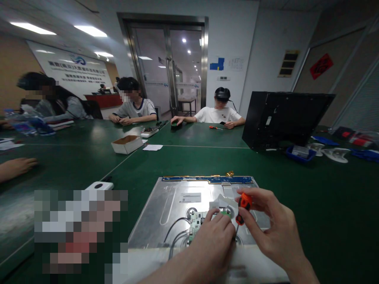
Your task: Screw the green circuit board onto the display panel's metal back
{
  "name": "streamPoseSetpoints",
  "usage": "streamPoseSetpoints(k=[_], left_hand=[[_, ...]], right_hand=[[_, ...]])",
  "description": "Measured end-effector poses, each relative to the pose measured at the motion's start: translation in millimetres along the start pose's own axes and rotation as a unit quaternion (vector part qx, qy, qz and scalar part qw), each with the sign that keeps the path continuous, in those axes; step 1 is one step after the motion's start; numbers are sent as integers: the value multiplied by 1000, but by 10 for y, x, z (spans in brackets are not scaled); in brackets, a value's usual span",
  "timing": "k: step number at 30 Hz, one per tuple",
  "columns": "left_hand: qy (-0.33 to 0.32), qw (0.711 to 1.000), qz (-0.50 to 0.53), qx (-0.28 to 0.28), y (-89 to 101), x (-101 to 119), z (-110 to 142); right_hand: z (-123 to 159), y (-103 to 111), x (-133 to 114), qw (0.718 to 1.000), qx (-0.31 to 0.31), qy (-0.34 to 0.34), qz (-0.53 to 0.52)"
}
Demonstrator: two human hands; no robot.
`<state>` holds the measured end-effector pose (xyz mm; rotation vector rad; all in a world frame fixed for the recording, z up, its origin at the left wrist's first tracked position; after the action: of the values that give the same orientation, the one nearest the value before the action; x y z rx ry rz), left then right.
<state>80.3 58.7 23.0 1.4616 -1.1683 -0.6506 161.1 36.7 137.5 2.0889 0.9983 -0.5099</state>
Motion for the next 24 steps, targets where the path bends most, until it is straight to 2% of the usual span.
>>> streamPoseSetpoints(k=[24], left_hand=[[-2, 999, -37, 1, -25, 30, -13]], right_hand=[[42, 36, -46, 1000, 13, 25, 3]])
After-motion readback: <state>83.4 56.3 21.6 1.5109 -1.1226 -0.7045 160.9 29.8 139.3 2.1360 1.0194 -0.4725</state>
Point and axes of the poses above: each hand's wrist, its own z-axis away from the middle knuckle, its own y-axis out of the back of the hand, x = y × z, the point moved 10 cm from there along -z, towards the middle knuckle, and after that the axes turned 11 degrees about -y, right-handed, at the moved point
